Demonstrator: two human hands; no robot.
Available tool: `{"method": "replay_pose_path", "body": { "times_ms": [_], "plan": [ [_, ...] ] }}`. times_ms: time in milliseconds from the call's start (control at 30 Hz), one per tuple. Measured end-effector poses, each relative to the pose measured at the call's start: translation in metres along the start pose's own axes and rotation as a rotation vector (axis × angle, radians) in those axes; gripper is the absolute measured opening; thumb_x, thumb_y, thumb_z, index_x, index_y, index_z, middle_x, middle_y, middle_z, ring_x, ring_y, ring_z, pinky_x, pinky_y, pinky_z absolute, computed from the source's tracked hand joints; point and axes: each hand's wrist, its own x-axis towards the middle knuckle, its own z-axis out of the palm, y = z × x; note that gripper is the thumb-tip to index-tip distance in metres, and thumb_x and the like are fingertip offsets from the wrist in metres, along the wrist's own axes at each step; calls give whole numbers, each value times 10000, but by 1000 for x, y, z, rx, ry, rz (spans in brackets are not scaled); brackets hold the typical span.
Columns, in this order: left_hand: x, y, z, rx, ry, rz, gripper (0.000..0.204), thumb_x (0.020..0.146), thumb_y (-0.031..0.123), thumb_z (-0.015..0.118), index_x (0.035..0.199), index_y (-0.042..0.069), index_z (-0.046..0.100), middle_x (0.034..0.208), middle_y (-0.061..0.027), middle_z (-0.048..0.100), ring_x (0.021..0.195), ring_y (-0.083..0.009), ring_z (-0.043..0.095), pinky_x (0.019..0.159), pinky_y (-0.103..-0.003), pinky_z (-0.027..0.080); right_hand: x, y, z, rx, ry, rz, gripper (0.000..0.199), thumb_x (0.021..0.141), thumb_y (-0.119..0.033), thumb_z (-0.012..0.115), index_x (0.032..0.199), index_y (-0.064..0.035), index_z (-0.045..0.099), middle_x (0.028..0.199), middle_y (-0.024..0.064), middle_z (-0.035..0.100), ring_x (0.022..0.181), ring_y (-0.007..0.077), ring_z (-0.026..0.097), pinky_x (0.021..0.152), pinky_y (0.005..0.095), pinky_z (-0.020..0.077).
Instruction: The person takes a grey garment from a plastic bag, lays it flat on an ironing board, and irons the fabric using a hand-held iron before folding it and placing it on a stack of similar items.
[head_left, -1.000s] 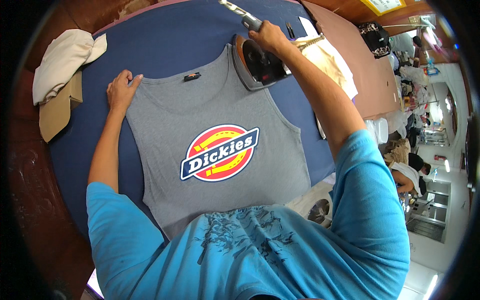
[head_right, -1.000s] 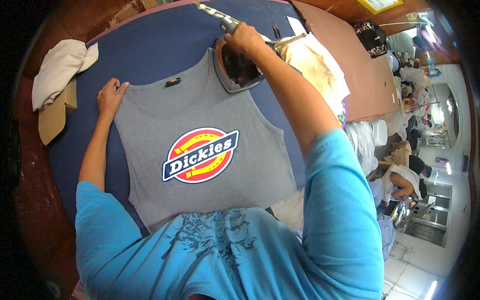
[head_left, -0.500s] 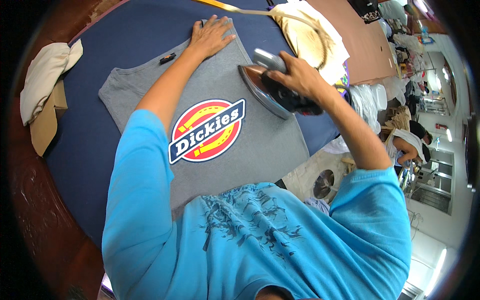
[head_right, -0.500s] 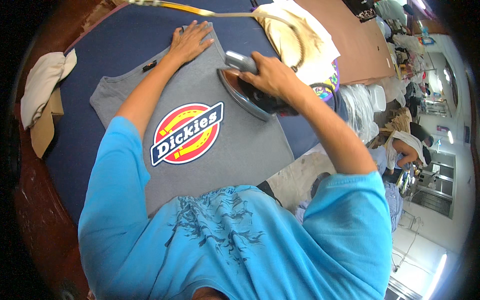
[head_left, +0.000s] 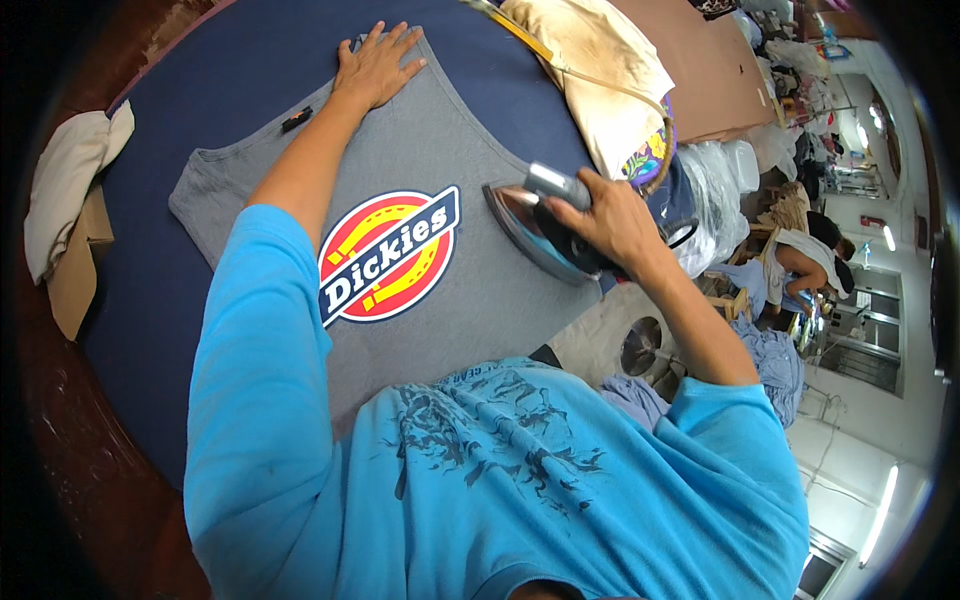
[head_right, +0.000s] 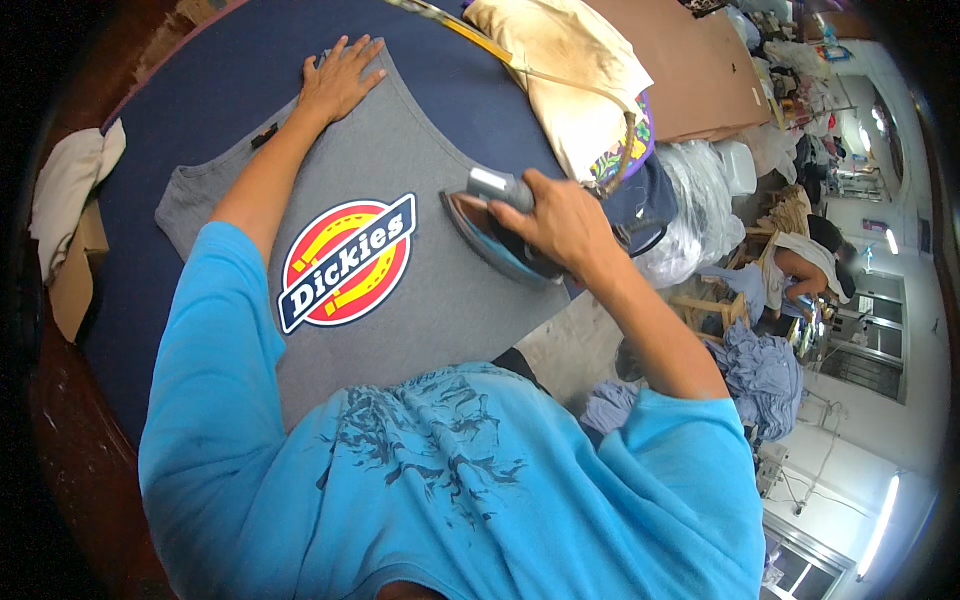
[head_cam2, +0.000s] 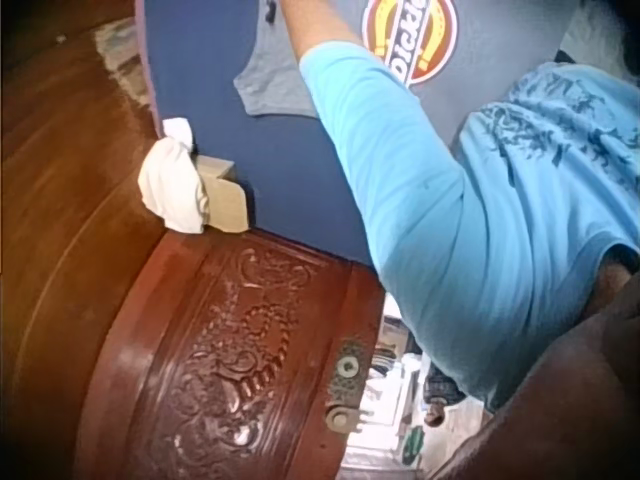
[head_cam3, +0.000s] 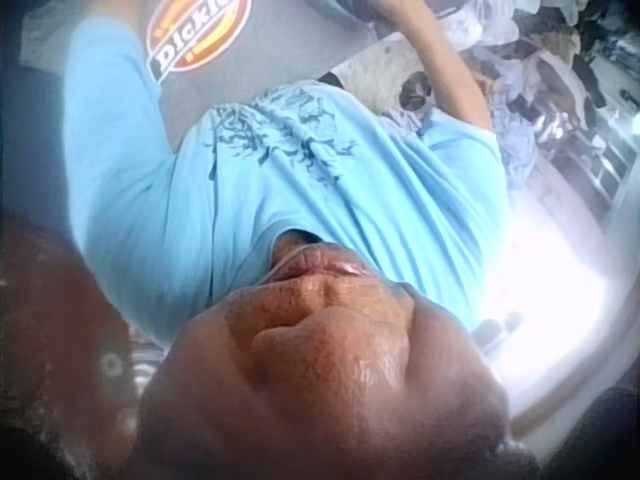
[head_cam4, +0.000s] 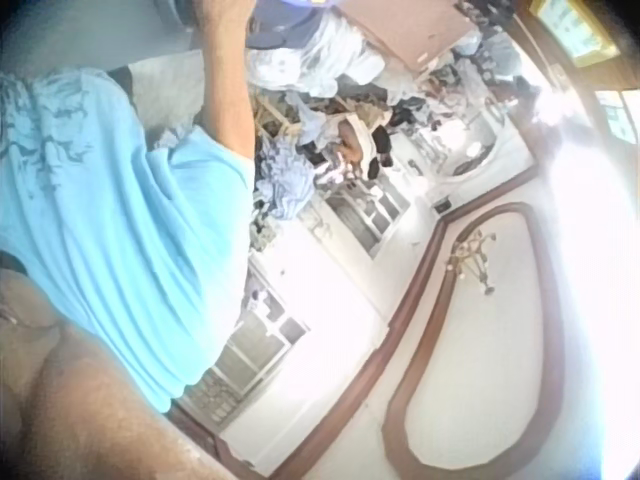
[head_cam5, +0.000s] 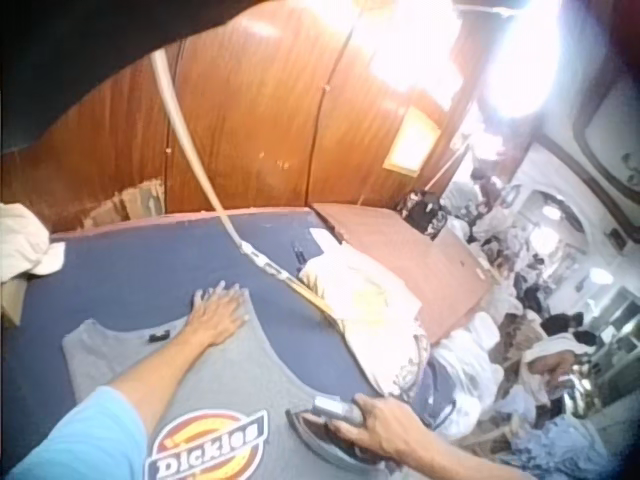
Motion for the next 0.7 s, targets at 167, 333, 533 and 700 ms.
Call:
{"method": "replay_pose_path", "body": {
  "times_ms": [167,333,533,700],
  "plan": [
    [1,0,4,89,33,11,561,893,552,304,1401,327,224,1469,37,215,1358,-218,176,1031,-584,167,-31,25,13,92,89,173,462,781,-441,604,870,11,577,686,256,594,690,412,603,626,452,471],
    [6,-10,20,80,47,45,553,895,555,293,1396,324,243,1462,29,232,1356,-220,181,1031,-585,158,-16,35,6,82,150,241,465,766,-439,628,883,11,609,677,242,603,691,376,622,626,417,476],
    [3,6,-11,48,-139,11,554,902,539,291,1390,277,282,1457,17,244,1326,-210,246,1022,-588,162,-4,26,7,42,252,170,462,761,-455,622,847,-2,600,652,212,600,642,353,612,606,413,472],
    [5,-11,-8,30,-92,68,497,927,486,261,1396,321,246,1465,36,223,1340,-198,221,1027,-598,152,34,3,2,14,112,74,483,771,-487,593,813,-6,587,664,209,602,651,353,608,617,414,476]
  ]
}}
